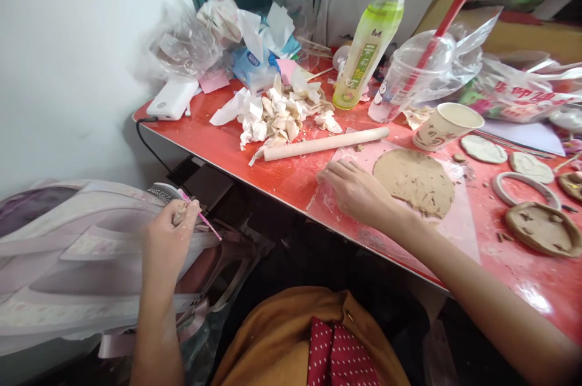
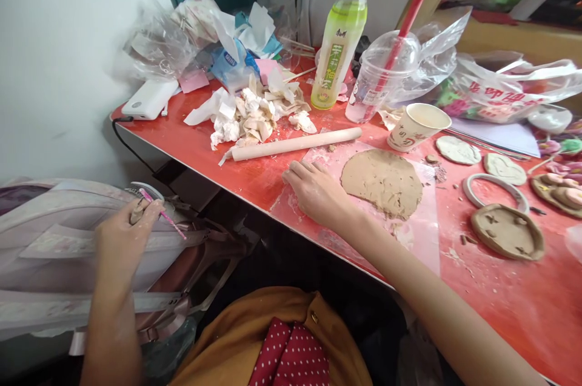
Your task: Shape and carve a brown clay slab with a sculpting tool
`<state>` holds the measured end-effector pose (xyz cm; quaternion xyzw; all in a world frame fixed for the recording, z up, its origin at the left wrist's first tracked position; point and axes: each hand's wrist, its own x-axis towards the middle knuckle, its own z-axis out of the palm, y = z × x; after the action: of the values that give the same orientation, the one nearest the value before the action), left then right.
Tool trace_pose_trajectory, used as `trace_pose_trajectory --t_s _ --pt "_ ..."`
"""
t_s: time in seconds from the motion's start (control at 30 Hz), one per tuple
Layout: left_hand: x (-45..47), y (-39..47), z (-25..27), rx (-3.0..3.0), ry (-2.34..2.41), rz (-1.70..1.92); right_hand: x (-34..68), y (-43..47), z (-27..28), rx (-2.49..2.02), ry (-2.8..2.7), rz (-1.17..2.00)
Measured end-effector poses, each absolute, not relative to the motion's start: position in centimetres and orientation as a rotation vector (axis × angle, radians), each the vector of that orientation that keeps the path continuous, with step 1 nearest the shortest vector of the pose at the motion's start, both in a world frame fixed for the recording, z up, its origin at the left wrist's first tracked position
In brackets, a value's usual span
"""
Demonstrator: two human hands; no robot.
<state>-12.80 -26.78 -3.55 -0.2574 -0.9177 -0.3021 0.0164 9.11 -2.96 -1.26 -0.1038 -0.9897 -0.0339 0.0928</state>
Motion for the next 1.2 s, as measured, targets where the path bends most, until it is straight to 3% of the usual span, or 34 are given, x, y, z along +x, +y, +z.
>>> trace_pose_trajectory --t_s 0.23,0.43,0.73,0.9,1.0,1.1,1.2 --pt "-13.1 -27.1 -3.8 -0.784 -2.866 -0.913 8.4 -3.0 -1.0 -0.250 -2.954 -0.274" --pt "-13.5 -27.4 -4.0 -0.685 -2.917 -0.903 7.3 -2.3 -1.0 -0.182 -2.990 -0.229" --pt "-14.0 -27.9 -4.3 -0.708 -2.872 -0.883 8.4 -2.8 -1.3 -0.183 -2.955 0.112" --pt "-13.7 -27.3 -4.6 -0.713 -2.922 -0.867 10.3 -4.3 -1.5 -0.510 -2.802 0.381" --pt "-13.5 -27.1 -4.8 -0.760 -2.921 -0.877 11.0 -6.9 -0.3 -0.413 -2.959 0.452" --pt "-13.6 -27.4 -4.8 -0.758 -2.911 -0.865 11.0 -9.0 0.9 -0.019 -3.133 0.866" --pt "-13.9 -27.7 -4.8 -0.715 -2.908 -0.881 11.0 -9.5 0.7 -0.440 -2.928 0.586"
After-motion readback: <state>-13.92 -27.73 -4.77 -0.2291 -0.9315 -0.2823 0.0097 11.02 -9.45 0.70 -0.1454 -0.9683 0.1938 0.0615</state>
